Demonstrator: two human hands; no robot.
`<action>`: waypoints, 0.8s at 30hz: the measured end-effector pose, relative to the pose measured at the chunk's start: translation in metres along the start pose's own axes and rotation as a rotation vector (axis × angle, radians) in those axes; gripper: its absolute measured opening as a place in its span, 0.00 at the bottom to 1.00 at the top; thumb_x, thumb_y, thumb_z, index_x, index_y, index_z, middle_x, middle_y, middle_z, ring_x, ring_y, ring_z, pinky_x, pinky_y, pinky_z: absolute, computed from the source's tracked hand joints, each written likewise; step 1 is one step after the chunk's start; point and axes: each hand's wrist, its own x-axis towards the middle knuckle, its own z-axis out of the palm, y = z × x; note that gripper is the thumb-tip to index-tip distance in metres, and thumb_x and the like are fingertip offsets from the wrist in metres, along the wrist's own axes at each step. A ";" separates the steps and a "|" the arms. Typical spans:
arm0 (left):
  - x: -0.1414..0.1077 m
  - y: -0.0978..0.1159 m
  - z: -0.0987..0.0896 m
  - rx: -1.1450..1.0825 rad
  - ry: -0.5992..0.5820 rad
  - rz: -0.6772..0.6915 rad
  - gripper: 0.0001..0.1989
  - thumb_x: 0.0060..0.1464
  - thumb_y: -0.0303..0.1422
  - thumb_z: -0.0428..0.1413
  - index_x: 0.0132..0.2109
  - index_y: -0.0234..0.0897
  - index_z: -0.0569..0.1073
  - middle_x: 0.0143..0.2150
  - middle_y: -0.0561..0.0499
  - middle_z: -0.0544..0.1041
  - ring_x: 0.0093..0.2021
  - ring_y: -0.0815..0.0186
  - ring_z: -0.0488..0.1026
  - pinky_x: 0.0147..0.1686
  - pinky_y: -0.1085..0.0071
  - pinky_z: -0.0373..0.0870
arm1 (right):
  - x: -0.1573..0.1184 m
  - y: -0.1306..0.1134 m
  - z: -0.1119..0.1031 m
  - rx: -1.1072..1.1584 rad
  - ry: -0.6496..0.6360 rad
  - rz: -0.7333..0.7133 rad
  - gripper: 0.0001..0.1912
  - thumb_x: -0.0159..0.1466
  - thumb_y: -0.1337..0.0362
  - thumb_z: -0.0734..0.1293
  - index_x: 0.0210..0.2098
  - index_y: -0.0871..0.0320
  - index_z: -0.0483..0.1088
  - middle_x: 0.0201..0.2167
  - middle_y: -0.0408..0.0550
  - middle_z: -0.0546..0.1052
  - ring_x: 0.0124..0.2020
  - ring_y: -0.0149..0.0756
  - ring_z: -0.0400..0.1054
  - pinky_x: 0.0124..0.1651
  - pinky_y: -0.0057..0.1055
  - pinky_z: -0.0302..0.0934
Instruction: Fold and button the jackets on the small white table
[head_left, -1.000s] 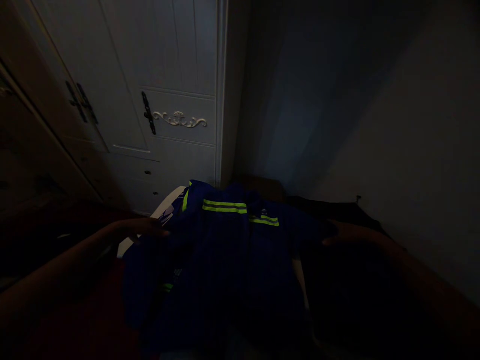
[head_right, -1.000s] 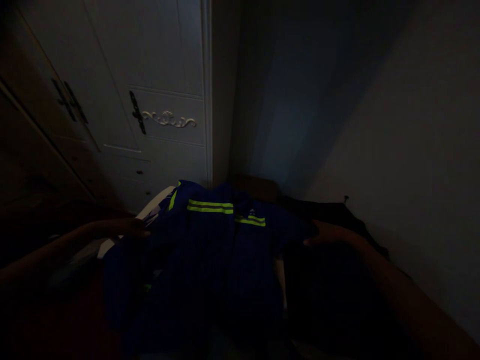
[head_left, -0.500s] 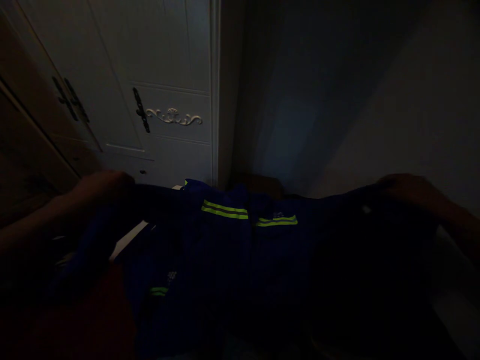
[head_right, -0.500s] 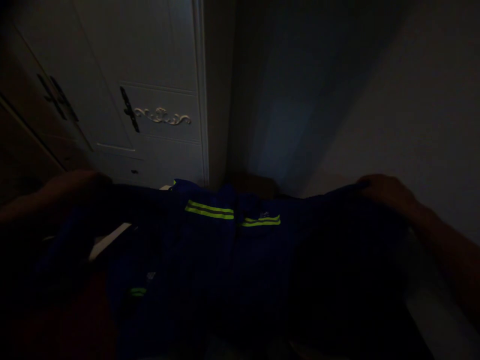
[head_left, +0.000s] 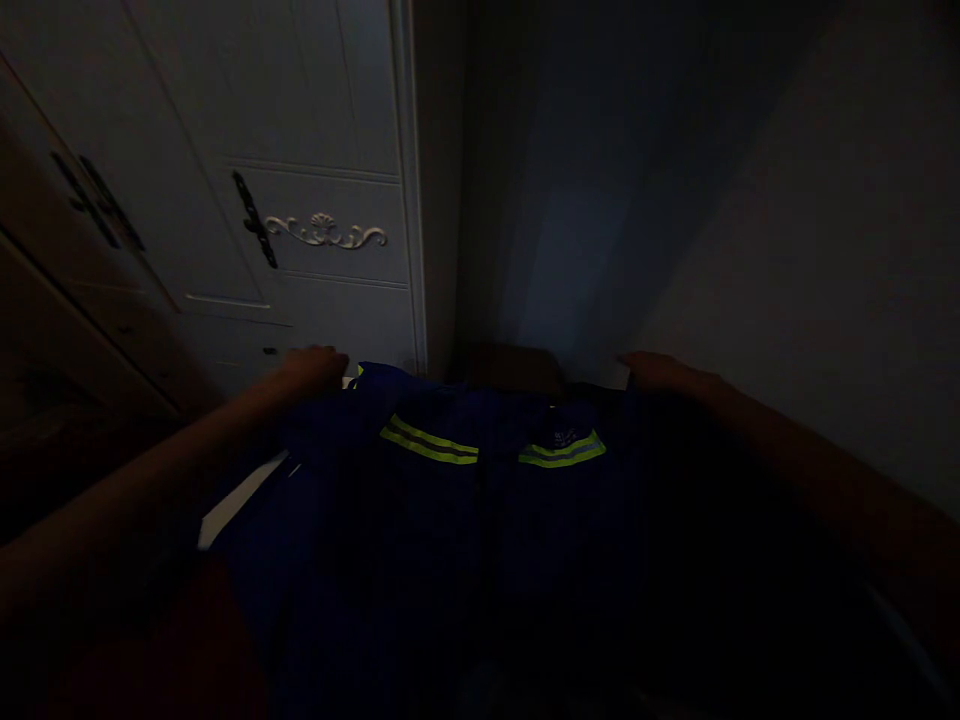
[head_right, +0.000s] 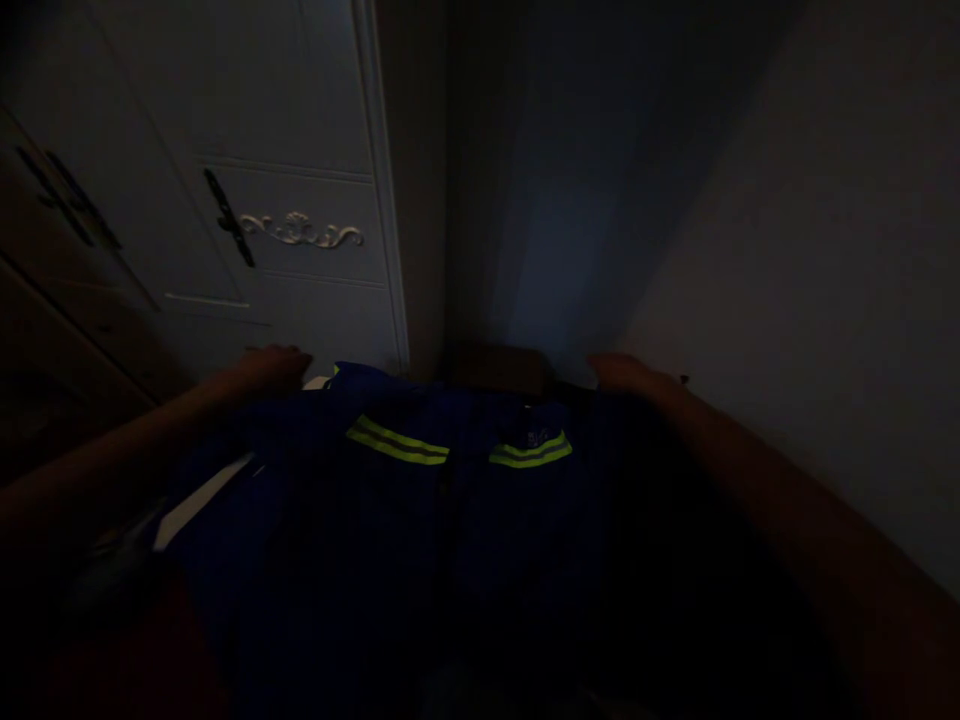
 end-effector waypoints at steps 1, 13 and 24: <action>0.005 0.019 0.007 -0.019 -0.023 0.060 0.17 0.56 0.35 0.58 0.50 0.30 0.73 0.50 0.38 0.75 0.53 0.52 0.70 0.54 0.57 0.63 | 0.002 -0.015 0.007 0.024 -0.029 -0.065 0.22 0.58 0.73 0.67 0.53 0.63 0.72 0.55 0.60 0.73 0.54 0.44 0.69 0.56 0.37 0.60; 0.061 0.221 0.132 -0.315 -0.061 0.112 0.34 0.49 0.51 0.60 0.55 0.31 0.68 0.58 0.28 0.65 0.59 0.40 0.66 0.54 0.53 0.66 | 0.028 -0.114 0.119 0.106 -0.186 0.048 0.23 0.64 0.52 0.66 0.49 0.64 0.72 0.51 0.65 0.75 0.53 0.51 0.70 0.49 0.34 0.64; 0.097 0.149 0.122 -0.658 -0.388 -0.114 0.10 0.48 0.30 0.60 0.38 0.29 0.75 0.33 0.39 0.79 0.39 0.53 0.79 0.37 0.63 0.77 | 0.036 -0.096 0.137 0.186 -0.154 0.085 0.18 0.64 0.55 0.65 0.48 0.61 0.71 0.47 0.60 0.77 0.49 0.47 0.72 0.48 0.35 0.65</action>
